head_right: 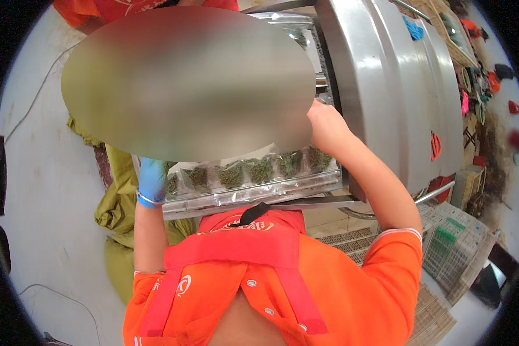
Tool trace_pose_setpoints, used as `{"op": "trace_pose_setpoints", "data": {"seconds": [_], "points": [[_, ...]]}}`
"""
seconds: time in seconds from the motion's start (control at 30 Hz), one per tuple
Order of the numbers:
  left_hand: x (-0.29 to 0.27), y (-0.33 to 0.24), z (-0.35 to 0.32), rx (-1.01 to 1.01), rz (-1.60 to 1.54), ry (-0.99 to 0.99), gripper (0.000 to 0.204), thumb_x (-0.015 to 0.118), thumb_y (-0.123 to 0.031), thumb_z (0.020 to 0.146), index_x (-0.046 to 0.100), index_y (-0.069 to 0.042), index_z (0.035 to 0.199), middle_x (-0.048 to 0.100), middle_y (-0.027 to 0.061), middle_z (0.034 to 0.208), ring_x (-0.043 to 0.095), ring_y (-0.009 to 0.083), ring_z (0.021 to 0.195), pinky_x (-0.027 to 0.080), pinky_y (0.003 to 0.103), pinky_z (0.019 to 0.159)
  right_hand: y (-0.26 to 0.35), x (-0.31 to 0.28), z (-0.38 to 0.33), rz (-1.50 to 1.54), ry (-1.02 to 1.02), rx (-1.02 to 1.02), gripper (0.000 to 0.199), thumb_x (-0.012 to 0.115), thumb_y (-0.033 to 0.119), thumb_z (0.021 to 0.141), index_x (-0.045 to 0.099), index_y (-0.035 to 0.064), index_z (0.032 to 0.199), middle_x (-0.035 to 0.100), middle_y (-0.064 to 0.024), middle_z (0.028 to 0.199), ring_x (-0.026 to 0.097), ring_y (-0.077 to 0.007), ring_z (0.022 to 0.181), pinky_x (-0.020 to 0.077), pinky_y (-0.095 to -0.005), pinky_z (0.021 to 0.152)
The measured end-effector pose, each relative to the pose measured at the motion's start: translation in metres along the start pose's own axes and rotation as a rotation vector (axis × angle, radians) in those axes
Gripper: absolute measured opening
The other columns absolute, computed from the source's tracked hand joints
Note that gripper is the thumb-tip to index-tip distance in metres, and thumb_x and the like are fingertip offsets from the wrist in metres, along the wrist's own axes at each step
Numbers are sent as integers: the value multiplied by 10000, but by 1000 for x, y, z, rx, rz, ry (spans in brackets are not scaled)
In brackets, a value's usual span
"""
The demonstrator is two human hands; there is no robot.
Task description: The person places small portions of dried green herbs into clear plastic bags on a stainless steel tray, then closes the vacuum sealer lid to seal them. The person repeatedly opens and closes the sealer, transfers sealed bags into a plastic basket, and retrieves more herbs from large green sacks to continue the process.
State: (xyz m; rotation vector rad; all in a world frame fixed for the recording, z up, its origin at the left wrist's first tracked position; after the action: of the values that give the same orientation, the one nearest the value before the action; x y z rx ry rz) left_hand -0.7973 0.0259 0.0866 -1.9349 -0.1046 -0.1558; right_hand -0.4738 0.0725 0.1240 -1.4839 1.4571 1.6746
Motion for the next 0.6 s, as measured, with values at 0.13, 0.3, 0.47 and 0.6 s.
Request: {"op": "trace_pose_setpoints", "data": {"seconds": [0.13, 0.3, 0.47, 0.6], "points": [[-29, 62, 38, -171, 158, 132, 190, 526, -206, 1050, 656, -77, 1103, 642, -20, 1025, 578, 86, 971, 488, 289, 884, -26, 44, 33, -24, 105, 80, 270, 704, 63, 811, 595, 56, 1058, 589, -166, 1024, 634, -411, 891, 532, -480, 780], [-40, 85, 55, -210, -47, -23, 287, 545, -279, 1046, 596, -138, 1292, 621, -20, 1116, 576, 116, 1013, 469, 276, 879, 23, 13, 15, -228, -110, 98, 564, 766, 126, 822, 559, 133, 1346, 572, -158, 1311, 678, -351, 936, 571, -420, 749], [-57, 118, 49, 12, -277, -169, 384, 619, -212, 1001, 524, -89, 1352, 604, 31, 1242, 585, 145, 1089, 485, 286, 911, 108, 26, 15, 313, -181, -199, 402, 729, 23, 851, 618, 21, 1237, 662, -156, 1106, 686, -249, 891, 573, -308, 702], [-66, 125, 47, 145, -188, -265, 205, 636, -52, 970, 633, -23, 1173, 684, 27, 1045, 624, 122, 938, 502, 268, 864, 128, 100, 70, 385, -191, -43, 409, 723, 116, 860, 623, 21, 1246, 676, -163, 1122, 675, -304, 967, 546, -379, 844]]}}
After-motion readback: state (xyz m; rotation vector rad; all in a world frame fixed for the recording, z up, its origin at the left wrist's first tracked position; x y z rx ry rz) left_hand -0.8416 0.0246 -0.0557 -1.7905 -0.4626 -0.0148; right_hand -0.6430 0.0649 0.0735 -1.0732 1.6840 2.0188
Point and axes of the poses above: each hand's wrist, its own z-axis towards the middle knuckle, its own x-axis out of the palm, y = z × x, the point moved 10 cm from there along z, towards the middle knuckle
